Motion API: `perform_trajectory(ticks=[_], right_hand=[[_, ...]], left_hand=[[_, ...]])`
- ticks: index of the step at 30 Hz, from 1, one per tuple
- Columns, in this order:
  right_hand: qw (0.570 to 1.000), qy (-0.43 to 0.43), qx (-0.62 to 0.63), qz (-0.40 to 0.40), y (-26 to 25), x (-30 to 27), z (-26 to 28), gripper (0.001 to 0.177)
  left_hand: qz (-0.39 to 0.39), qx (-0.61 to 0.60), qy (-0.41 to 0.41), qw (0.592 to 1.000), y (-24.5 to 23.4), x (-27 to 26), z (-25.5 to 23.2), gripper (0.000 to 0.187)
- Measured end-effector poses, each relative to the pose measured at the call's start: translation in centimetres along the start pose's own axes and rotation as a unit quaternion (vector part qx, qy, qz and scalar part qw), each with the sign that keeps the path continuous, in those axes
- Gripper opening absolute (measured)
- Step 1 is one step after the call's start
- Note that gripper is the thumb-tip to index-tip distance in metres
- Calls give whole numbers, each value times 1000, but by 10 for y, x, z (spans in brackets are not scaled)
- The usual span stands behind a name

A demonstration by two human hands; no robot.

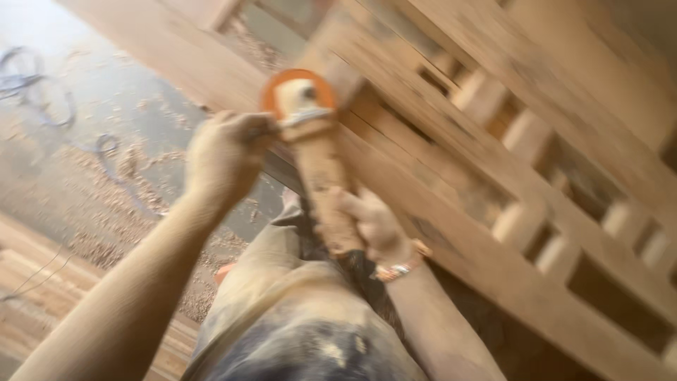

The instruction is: The person uses an angle grinder with a sanding disc to smooth the surface of a wooden panel featuring a carved floral design and a lattice structure. The person moves the tool across the flat surfaces and around the carved details.

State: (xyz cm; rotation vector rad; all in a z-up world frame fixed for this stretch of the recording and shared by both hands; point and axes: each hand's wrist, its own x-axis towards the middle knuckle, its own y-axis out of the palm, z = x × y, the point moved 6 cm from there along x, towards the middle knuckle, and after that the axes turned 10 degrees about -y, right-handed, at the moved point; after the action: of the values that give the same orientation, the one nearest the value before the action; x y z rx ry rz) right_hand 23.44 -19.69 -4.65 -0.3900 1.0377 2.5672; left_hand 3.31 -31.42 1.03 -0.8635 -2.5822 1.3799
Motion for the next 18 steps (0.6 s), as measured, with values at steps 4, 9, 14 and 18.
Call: perform_trajectory(ticks=[4, 9, 14, 18], right_hand=[[999, -41, 1, 27, 3, -35, -10, 59], [994, -68, 49, -67, -51, -117, -37, 53], [975, -51, 89, -195, -137, -231, -68, 50], [949, -44, 79, -302, -198, -303, -90, 67]], left_hand=[[-28, 40, 18, 999, 13, -34, -4, 20], [15, -26, 143, 989, 60, -80, -58, 13], [84, 37, 217, 972, 132, -126, -137, 20], [216, 144, 222, 940, 190, -163, -189, 49]])
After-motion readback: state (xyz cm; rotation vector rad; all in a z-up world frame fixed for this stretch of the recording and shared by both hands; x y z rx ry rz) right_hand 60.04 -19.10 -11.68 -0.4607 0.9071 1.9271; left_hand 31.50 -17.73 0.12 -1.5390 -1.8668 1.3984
